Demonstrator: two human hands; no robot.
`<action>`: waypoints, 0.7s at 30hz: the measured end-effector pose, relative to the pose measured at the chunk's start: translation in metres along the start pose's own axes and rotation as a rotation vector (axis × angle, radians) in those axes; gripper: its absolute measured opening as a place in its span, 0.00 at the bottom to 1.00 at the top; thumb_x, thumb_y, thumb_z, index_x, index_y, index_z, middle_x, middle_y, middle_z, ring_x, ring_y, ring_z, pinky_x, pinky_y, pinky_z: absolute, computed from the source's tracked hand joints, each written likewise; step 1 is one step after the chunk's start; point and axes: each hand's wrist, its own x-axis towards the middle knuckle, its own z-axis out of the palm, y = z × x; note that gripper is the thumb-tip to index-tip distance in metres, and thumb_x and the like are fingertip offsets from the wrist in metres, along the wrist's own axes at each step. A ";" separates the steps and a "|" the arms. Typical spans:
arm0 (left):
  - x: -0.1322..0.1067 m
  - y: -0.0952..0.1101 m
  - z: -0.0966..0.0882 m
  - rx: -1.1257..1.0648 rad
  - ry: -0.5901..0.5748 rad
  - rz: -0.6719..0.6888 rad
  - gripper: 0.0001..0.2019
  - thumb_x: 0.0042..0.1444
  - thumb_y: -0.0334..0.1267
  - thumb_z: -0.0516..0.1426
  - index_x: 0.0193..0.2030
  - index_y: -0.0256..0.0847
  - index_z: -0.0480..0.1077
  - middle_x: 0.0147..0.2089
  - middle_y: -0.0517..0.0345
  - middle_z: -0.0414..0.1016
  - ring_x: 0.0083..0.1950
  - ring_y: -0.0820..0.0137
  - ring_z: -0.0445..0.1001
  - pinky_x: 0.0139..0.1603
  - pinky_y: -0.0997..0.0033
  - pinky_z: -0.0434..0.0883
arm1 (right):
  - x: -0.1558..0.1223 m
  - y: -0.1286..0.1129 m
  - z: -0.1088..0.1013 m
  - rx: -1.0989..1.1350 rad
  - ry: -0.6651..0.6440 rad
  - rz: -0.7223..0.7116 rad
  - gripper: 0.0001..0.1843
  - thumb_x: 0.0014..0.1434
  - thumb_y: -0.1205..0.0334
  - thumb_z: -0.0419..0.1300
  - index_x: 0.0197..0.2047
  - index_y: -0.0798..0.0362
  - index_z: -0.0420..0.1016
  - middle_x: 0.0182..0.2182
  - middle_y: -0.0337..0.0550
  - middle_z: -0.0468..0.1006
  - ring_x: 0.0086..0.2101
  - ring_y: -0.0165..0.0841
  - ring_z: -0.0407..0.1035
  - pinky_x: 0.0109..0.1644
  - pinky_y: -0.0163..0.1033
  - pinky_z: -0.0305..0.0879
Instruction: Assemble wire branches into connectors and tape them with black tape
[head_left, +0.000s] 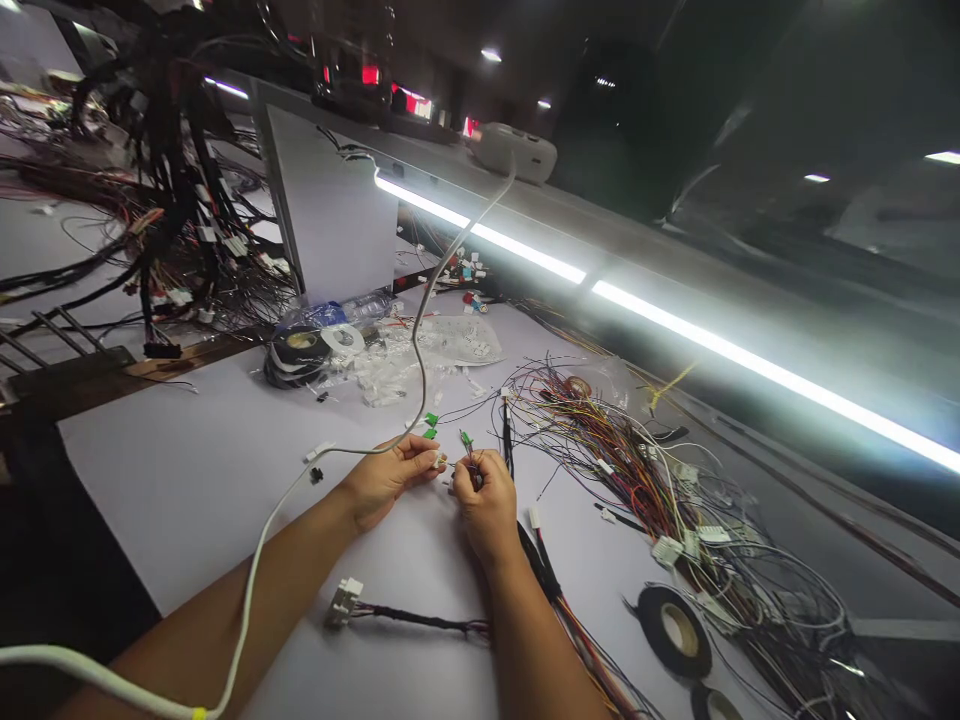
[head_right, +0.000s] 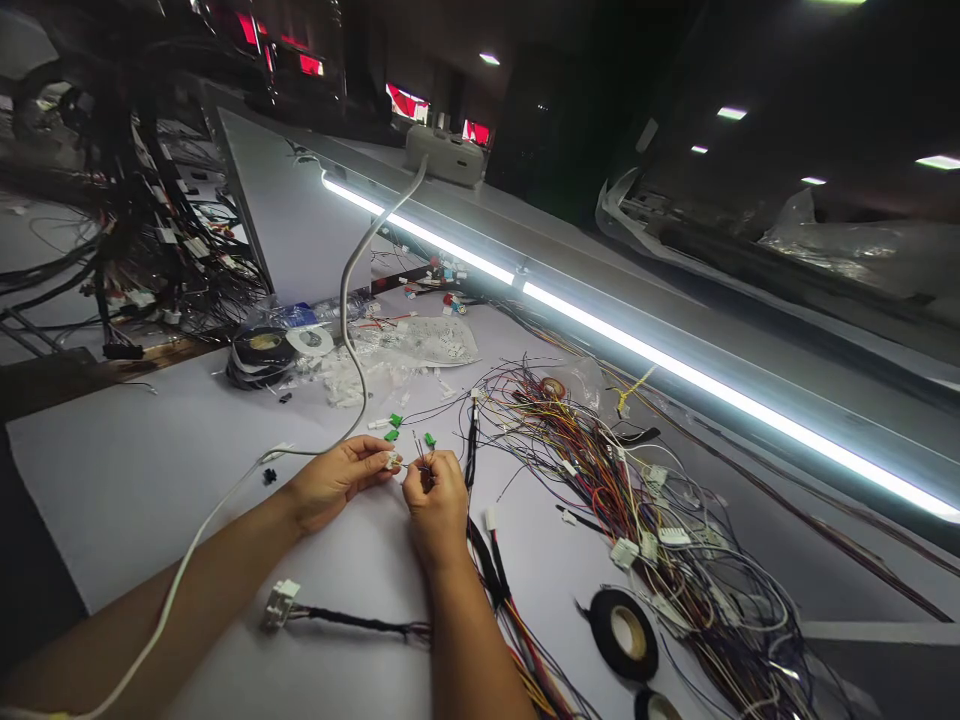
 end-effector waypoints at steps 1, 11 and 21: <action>0.000 0.000 0.000 0.002 -0.002 -0.004 0.11 0.48 0.33 0.67 0.38 0.37 0.73 0.36 0.55 0.79 0.42 0.70 0.77 0.51 0.69 0.70 | 0.000 0.000 0.000 -0.001 0.000 -0.006 0.06 0.57 0.67 0.54 0.28 0.51 0.67 0.29 0.37 0.68 0.31 0.30 0.64 0.37 0.35 0.61; 0.001 -0.002 0.001 0.018 -0.001 0.010 0.13 0.43 0.35 0.70 0.36 0.37 0.74 0.35 0.58 0.78 0.40 0.71 0.77 0.48 0.70 0.71 | -0.001 -0.001 0.001 0.005 -0.064 -0.003 0.05 0.58 0.65 0.56 0.31 0.50 0.70 0.31 0.38 0.70 0.33 0.31 0.66 0.38 0.35 0.61; -0.001 -0.001 0.003 0.029 0.022 -0.007 0.12 0.44 0.32 0.69 0.35 0.36 0.74 0.34 0.57 0.78 0.38 0.73 0.76 0.45 0.73 0.72 | -0.001 -0.002 0.001 -0.013 -0.138 0.006 0.05 0.59 0.65 0.56 0.31 0.50 0.71 0.31 0.38 0.70 0.34 0.32 0.66 0.40 0.35 0.61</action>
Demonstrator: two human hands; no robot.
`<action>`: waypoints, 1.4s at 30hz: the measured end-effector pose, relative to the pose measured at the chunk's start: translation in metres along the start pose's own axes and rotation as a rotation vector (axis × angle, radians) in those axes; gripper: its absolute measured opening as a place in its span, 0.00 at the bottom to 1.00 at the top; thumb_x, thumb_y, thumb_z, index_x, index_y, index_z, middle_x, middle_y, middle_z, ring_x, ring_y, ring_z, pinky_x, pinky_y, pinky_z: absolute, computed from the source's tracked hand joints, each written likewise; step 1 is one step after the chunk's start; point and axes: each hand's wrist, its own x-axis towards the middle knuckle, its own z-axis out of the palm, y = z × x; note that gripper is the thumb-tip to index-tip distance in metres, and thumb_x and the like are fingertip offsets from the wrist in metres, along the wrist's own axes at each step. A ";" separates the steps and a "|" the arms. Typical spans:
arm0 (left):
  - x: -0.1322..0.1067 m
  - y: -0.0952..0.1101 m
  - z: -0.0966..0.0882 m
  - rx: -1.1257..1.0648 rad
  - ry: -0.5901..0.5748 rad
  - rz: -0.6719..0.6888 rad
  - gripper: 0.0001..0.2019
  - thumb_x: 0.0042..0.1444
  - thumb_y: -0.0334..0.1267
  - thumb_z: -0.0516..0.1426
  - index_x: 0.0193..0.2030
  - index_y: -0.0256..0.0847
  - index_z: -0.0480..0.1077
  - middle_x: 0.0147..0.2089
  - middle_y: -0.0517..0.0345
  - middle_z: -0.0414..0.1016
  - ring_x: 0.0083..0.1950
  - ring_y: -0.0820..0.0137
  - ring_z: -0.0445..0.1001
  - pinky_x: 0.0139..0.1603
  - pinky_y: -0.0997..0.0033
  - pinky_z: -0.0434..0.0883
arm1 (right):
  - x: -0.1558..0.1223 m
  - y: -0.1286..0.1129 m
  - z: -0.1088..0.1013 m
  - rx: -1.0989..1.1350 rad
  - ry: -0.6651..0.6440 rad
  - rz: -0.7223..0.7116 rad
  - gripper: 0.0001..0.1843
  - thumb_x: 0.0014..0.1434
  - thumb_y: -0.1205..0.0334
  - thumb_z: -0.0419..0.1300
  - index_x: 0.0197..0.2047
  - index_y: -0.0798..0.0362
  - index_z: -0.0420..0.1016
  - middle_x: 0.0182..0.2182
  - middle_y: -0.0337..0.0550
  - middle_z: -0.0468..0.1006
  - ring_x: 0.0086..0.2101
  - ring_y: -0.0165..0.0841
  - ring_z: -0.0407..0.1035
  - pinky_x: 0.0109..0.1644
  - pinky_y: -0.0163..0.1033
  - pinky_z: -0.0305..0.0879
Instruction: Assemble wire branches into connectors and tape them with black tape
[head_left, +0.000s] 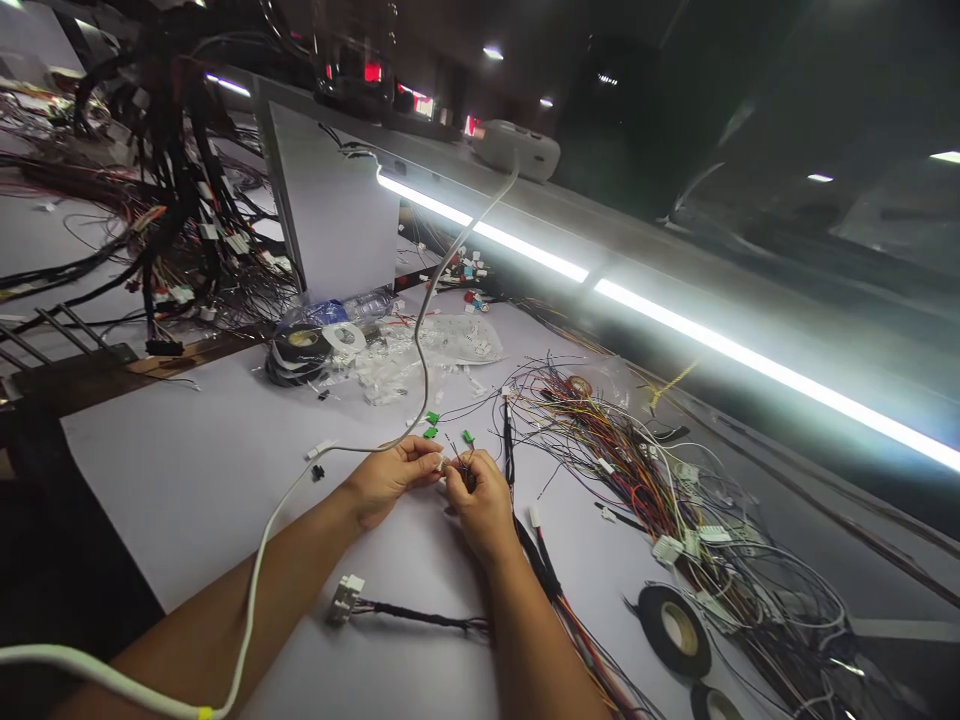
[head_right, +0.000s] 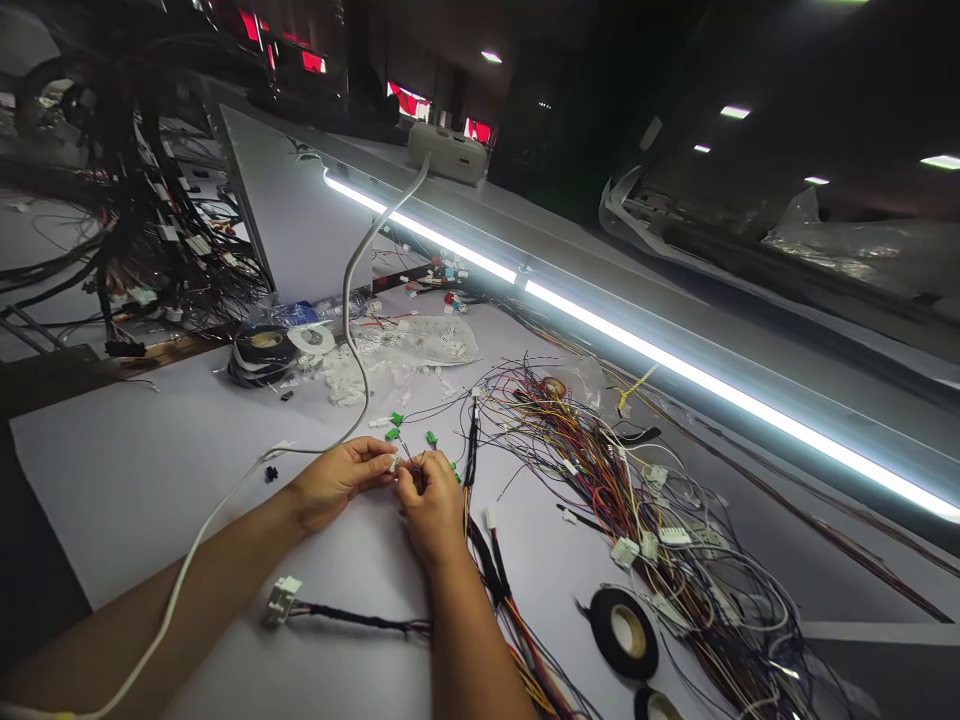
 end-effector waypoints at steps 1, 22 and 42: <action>0.000 0.000 0.000 0.003 0.003 -0.001 0.11 0.44 0.32 0.69 0.35 0.36 0.74 0.34 0.57 0.78 0.38 0.73 0.76 0.45 0.73 0.72 | 0.000 0.000 0.000 -0.010 0.004 -0.001 0.05 0.59 0.65 0.56 0.31 0.50 0.70 0.31 0.38 0.70 0.35 0.32 0.66 0.40 0.35 0.60; 0.003 -0.006 0.002 0.055 -0.004 0.058 0.15 0.42 0.39 0.69 0.36 0.37 0.74 0.34 0.59 0.75 0.36 0.72 0.73 0.38 0.72 0.70 | -0.002 -0.002 0.001 0.095 -0.004 -0.023 0.08 0.63 0.60 0.55 0.33 0.50 0.71 0.33 0.40 0.71 0.36 0.33 0.67 0.41 0.37 0.64; -0.001 0.004 0.001 -0.030 0.027 0.034 0.09 0.53 0.39 0.64 0.36 0.34 0.76 0.37 0.53 0.76 0.39 0.69 0.74 0.44 0.69 0.72 | 0.000 -0.005 -0.009 0.031 0.097 -0.160 0.06 0.56 0.66 0.60 0.29 0.49 0.74 0.26 0.37 0.69 0.34 0.34 0.64 0.40 0.39 0.61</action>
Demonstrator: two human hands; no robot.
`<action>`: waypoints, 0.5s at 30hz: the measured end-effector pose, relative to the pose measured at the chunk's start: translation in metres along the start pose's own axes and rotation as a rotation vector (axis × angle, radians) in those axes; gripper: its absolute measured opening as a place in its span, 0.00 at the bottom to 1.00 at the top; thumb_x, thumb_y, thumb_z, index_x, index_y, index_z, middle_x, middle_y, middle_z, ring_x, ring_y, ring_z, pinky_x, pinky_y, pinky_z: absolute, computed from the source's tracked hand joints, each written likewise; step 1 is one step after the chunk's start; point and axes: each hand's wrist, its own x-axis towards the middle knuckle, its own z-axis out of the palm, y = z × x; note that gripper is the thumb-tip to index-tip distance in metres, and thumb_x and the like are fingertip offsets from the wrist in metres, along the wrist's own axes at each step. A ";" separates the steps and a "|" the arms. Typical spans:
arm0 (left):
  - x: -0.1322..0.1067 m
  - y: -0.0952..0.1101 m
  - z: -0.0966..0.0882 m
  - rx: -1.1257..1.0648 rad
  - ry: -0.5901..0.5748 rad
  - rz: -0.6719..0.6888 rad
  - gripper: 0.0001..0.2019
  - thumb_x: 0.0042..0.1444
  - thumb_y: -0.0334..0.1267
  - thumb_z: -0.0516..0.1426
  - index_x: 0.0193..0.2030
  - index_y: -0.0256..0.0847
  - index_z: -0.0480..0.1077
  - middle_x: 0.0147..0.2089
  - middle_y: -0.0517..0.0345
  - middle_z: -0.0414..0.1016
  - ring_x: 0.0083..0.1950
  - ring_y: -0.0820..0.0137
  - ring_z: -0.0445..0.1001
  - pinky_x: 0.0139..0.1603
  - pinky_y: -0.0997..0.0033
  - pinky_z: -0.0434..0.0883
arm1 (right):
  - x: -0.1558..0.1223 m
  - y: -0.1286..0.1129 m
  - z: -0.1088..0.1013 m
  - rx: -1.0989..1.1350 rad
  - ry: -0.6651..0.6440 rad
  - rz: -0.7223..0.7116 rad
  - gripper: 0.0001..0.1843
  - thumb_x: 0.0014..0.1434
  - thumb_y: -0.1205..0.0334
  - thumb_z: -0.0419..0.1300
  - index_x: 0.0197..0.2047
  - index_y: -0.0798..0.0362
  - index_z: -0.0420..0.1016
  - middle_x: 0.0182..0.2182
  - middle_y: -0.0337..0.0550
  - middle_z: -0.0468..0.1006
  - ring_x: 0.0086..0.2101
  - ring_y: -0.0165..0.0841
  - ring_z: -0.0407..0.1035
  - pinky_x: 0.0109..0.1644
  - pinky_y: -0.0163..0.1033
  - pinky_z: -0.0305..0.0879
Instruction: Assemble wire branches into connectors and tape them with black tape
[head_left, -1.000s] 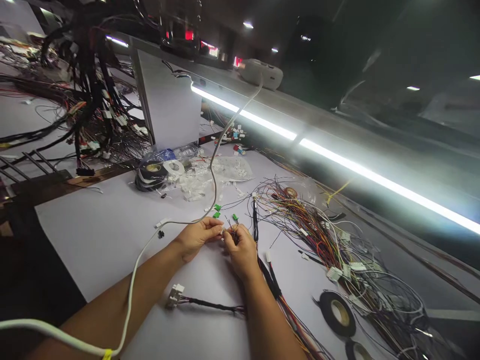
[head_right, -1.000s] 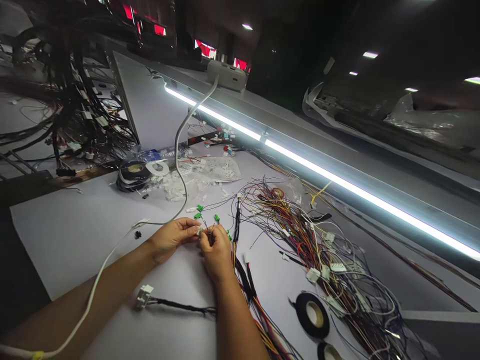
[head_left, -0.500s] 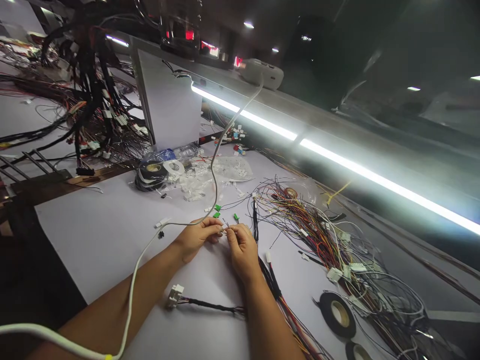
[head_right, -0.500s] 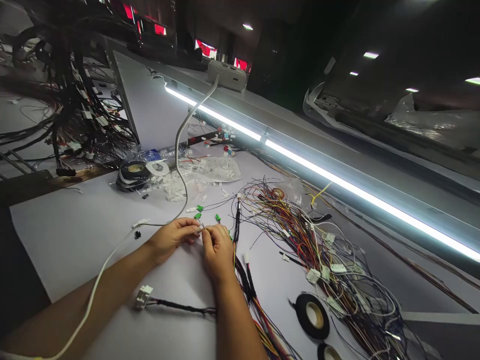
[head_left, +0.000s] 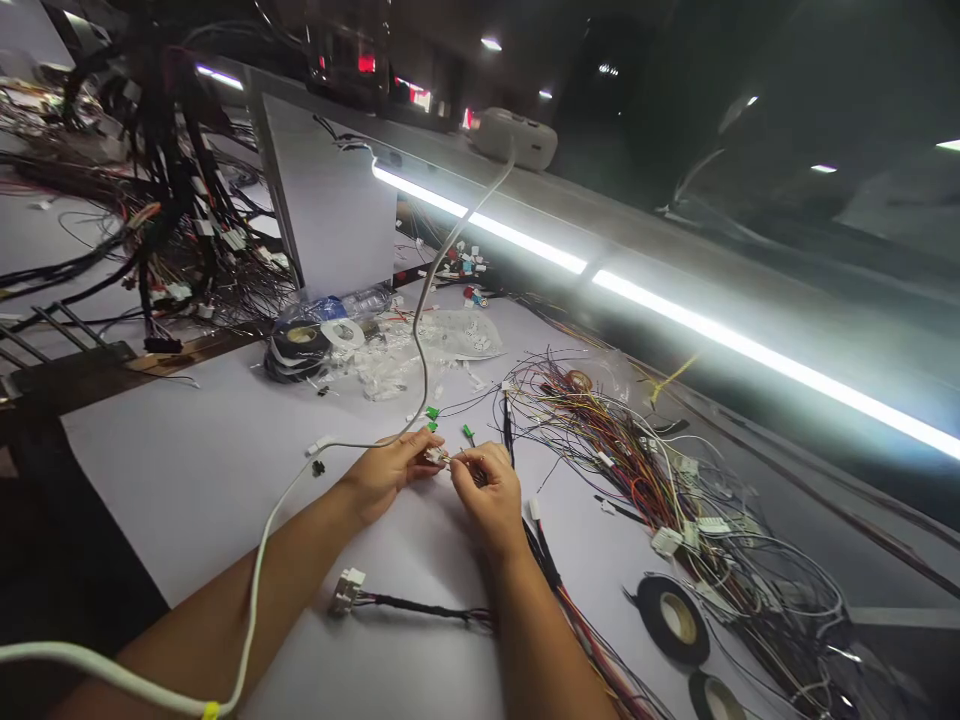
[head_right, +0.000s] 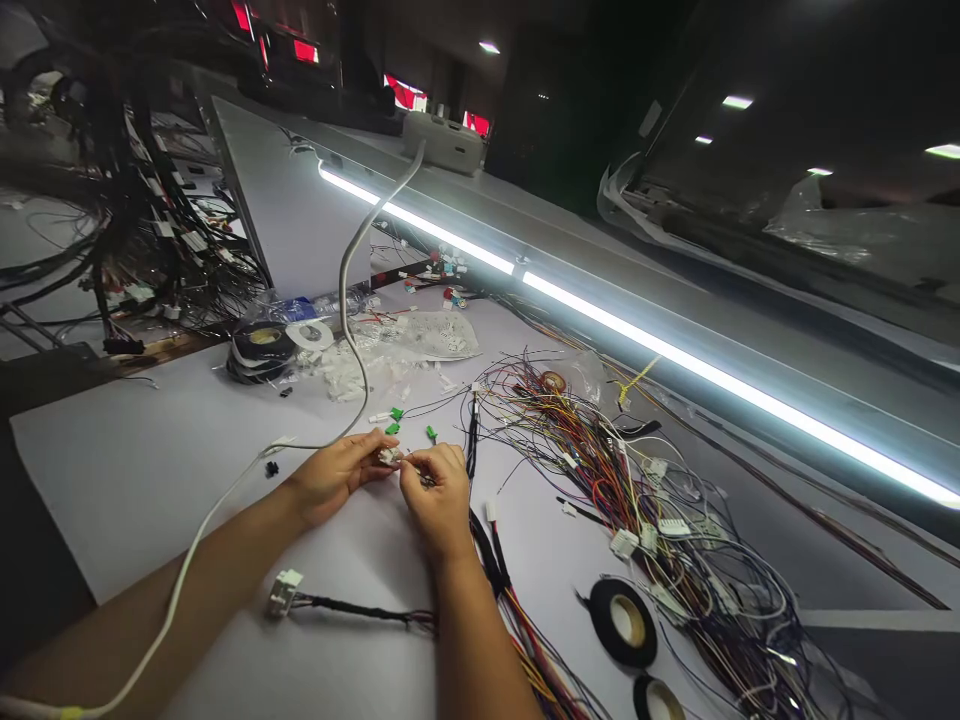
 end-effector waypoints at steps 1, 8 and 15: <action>0.000 0.001 -0.001 -0.026 -0.008 -0.021 0.07 0.54 0.36 0.63 0.38 0.34 0.76 0.38 0.52 0.76 0.39 0.70 0.75 0.45 0.70 0.72 | 0.000 -0.001 -0.001 0.009 -0.002 -0.020 0.06 0.56 0.66 0.59 0.28 0.49 0.74 0.27 0.38 0.69 0.35 0.34 0.64 0.41 0.39 0.61; 0.002 0.002 -0.009 -0.055 -0.097 -0.067 0.11 0.55 0.28 0.61 0.46 0.35 0.73 0.39 0.52 0.77 0.37 0.74 0.75 0.43 0.74 0.73 | 0.000 0.004 0.000 -0.047 -0.003 -0.014 0.05 0.53 0.68 0.59 0.26 0.50 0.72 0.28 0.38 0.68 0.36 0.34 0.64 0.43 0.40 0.61; 0.002 0.000 -0.010 -0.049 -0.116 -0.068 0.11 0.54 0.29 0.63 0.45 0.35 0.74 0.39 0.52 0.77 0.37 0.74 0.75 0.45 0.74 0.72 | 0.000 0.005 0.000 -0.065 -0.001 0.027 0.05 0.54 0.68 0.59 0.27 0.50 0.72 0.29 0.39 0.69 0.37 0.35 0.64 0.43 0.40 0.61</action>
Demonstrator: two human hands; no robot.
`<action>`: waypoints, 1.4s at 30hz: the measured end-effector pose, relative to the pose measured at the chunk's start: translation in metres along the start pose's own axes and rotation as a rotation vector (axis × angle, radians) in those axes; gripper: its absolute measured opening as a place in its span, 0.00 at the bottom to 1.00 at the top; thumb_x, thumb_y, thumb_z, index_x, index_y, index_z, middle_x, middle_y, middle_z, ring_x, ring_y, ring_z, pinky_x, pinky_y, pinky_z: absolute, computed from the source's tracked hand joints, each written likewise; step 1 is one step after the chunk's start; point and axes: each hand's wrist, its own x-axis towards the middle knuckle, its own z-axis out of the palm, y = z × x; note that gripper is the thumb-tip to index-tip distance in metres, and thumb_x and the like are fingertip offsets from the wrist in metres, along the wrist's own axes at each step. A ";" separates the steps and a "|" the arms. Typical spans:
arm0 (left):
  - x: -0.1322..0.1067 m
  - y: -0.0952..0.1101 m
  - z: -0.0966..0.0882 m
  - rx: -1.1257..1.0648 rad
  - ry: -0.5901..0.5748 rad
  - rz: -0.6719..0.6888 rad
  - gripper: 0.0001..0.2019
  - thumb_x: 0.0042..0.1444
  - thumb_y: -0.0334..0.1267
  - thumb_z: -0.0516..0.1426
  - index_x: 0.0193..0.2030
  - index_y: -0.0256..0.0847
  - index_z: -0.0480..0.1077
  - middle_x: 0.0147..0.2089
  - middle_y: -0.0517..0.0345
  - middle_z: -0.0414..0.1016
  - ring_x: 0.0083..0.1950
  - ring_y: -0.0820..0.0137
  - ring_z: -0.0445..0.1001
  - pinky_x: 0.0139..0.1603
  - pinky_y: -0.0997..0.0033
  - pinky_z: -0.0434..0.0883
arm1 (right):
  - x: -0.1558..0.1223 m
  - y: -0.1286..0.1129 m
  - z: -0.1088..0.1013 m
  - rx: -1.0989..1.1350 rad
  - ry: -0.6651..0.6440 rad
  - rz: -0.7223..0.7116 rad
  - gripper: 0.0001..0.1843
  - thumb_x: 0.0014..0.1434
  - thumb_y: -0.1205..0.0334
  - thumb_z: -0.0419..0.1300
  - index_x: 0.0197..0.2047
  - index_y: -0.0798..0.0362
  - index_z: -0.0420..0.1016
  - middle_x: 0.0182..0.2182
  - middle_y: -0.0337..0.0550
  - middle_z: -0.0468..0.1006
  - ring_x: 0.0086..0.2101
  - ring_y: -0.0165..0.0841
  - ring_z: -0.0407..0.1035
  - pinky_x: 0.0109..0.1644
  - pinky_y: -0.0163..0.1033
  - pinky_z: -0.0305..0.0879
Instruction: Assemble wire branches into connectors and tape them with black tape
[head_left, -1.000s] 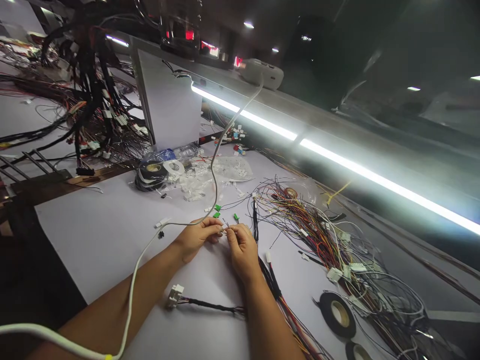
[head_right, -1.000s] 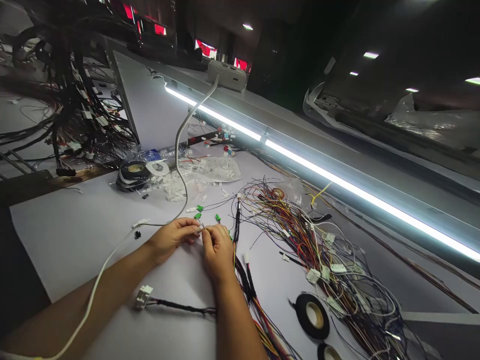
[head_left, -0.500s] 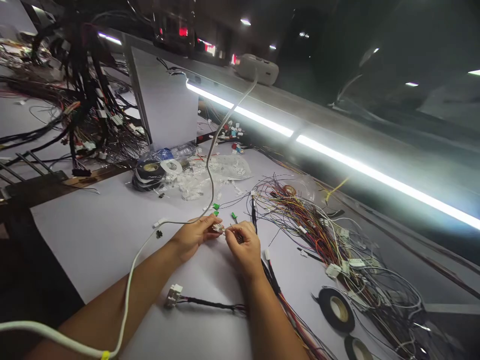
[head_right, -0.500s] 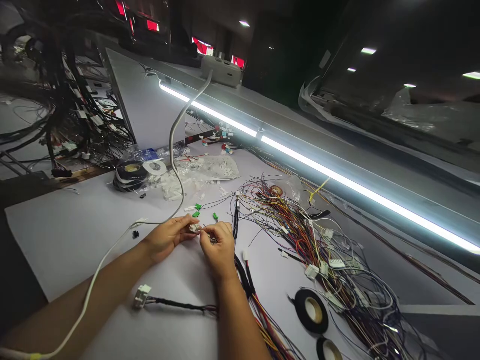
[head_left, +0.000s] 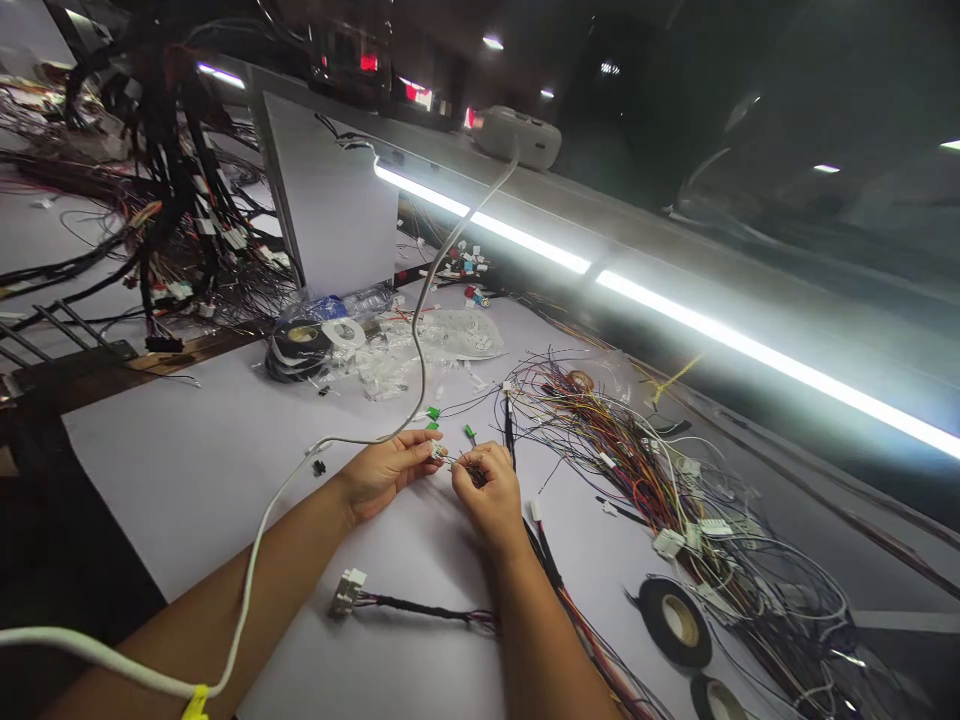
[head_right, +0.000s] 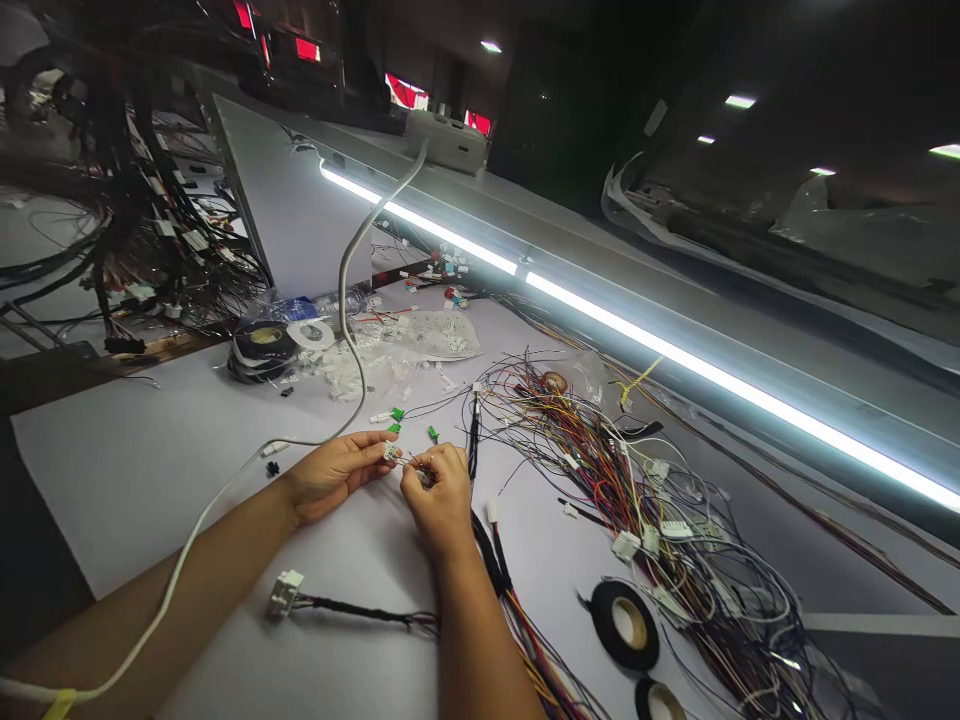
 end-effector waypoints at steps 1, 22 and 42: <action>0.000 0.000 0.000 0.003 -0.001 0.001 0.11 0.54 0.29 0.63 0.45 0.35 0.74 0.39 0.53 0.77 0.38 0.74 0.75 0.46 0.74 0.72 | 0.000 0.000 0.000 -0.003 0.000 0.001 0.05 0.54 0.68 0.59 0.27 0.50 0.72 0.29 0.39 0.69 0.37 0.35 0.64 0.43 0.40 0.61; -0.002 -0.003 0.006 0.067 0.046 0.032 0.12 0.51 0.30 0.65 0.43 0.36 0.75 0.38 0.54 0.77 0.39 0.72 0.76 0.48 0.70 0.72 | -0.001 0.002 0.004 -0.048 0.014 -0.033 0.04 0.54 0.68 0.60 0.30 0.50 0.73 0.30 0.39 0.70 0.37 0.35 0.64 0.44 0.41 0.61; -0.001 -0.005 0.010 0.093 0.071 0.068 0.16 0.44 0.36 0.69 0.40 0.37 0.76 0.38 0.57 0.77 0.38 0.71 0.75 0.48 0.68 0.69 | 0.000 0.001 0.002 0.150 -0.036 0.084 0.12 0.65 0.58 0.53 0.40 0.49 0.78 0.36 0.42 0.77 0.40 0.34 0.70 0.47 0.39 0.64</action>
